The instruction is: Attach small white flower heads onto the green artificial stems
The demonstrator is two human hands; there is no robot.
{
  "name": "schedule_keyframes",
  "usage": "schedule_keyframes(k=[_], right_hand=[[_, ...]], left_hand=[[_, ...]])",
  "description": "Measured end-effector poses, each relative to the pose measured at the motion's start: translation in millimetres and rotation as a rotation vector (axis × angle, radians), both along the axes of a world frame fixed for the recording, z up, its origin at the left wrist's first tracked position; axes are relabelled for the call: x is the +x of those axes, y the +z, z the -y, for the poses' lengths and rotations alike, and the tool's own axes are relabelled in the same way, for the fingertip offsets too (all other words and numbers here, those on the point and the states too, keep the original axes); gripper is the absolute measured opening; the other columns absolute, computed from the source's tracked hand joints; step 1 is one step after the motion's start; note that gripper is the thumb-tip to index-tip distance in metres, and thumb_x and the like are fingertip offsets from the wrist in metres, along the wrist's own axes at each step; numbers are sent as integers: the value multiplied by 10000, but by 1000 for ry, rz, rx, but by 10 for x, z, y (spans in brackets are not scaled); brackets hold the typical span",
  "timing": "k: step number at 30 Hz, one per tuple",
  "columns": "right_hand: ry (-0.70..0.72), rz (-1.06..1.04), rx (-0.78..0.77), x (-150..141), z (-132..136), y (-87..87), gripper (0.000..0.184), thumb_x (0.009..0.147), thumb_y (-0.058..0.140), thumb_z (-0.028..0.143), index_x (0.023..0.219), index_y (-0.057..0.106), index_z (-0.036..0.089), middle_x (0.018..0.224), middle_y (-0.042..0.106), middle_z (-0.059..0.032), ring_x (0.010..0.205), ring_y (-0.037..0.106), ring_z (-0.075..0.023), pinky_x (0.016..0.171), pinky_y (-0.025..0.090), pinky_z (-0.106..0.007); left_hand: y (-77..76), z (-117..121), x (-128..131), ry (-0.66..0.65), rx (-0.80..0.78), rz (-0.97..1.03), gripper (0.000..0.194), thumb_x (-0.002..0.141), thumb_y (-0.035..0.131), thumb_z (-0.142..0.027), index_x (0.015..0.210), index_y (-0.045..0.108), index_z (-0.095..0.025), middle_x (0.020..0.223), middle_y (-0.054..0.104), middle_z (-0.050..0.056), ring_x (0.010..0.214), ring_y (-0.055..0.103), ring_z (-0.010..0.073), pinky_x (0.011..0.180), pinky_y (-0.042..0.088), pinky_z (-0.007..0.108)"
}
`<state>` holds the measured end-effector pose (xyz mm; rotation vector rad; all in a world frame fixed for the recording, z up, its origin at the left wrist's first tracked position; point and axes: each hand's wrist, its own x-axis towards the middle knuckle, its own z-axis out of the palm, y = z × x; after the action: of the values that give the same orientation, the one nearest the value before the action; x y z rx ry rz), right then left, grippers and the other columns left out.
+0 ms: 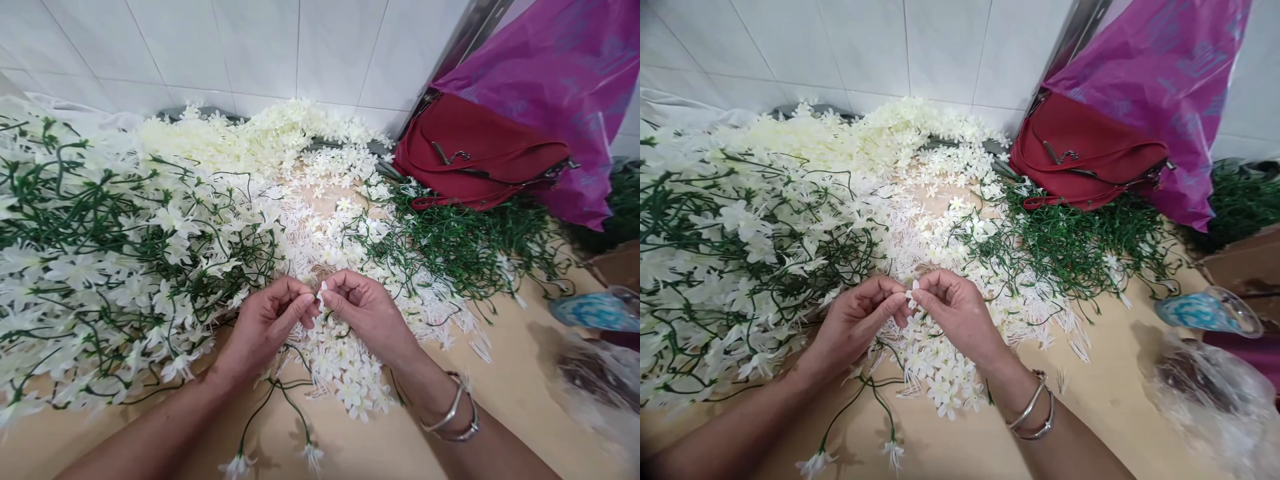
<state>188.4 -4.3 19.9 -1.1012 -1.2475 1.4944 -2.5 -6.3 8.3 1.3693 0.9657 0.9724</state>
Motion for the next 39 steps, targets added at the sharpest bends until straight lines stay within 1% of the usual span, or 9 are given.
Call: schedule_keyframes(k=[5,11,14,18,21,25,29,36,39], right_hand=[[-41,45,4,-30,14,-26,257,872,781,438,843,657,215,715,614,26,665,520,-133,619,413,-290],[-82,54,16,-61,26,-55,267,868,784,452,837,652,222,701,574,29,658,508,-136,600,419,-281],[-63,29,11,-45,6,-44,263,869,789,446,837,655,222,720,597,28,668,526,-133,627,440,-285],[-19,-46,3,7,-34,-31,251,841,825,431,885,686,227,800,664,14,741,588,-140,722,497,-298],[-10,-74,-5,49,-57,-39,243,818,852,408,908,712,230,817,679,14,755,602,-139,749,505,-302],[-9,-64,-9,68,-68,-58,232,800,861,398,854,715,225,826,692,8,762,608,-144,751,502,-312],[-39,-25,-2,45,-59,-68,229,798,850,396,816,703,221,832,696,0,776,613,-151,753,506,-322],[-50,30,11,31,-43,-68,220,813,833,390,813,692,222,771,673,14,728,589,-144,696,496,-319],[-55,15,20,25,-35,-84,204,818,834,372,807,694,224,783,685,11,734,599,-146,708,507,-324]], left_hand=[[13,14,19,21,3,-41,219,1023,634,-361,915,678,-176,789,727,9,712,688,121,702,544,227],[11,31,37,67,-12,-71,226,1005,655,-364,882,674,-175,756,737,4,682,702,123,688,550,226],[14,24,52,67,-30,-30,228,995,668,-373,892,671,-170,775,752,14,695,715,134,696,562,237],[28,10,68,63,-36,19,217,1002,662,-366,907,665,-171,785,749,10,725,715,131,729,565,238],[35,11,62,47,-23,24,208,1012,650,-360,920,667,-174,809,744,10,743,710,129,748,562,241],[41,18,56,34,-23,31,198,1014,648,-365,953,664,-177,843,754,18,759,720,139,765,574,258],[39,19,66,48,-15,14,204,1013,645,-367,936,658,-179,828,755,15,741,717,136,742,575,254],[-16,30,50,41,-11,-55,209,1028,625,-381,946,640,-189,820,759,5,746,734,135,729,581,252],[-18,38,49,47,-12,-72,215,1030,624,-385,945,640,-188,829,764,7,756,739,136,737,579,256]])
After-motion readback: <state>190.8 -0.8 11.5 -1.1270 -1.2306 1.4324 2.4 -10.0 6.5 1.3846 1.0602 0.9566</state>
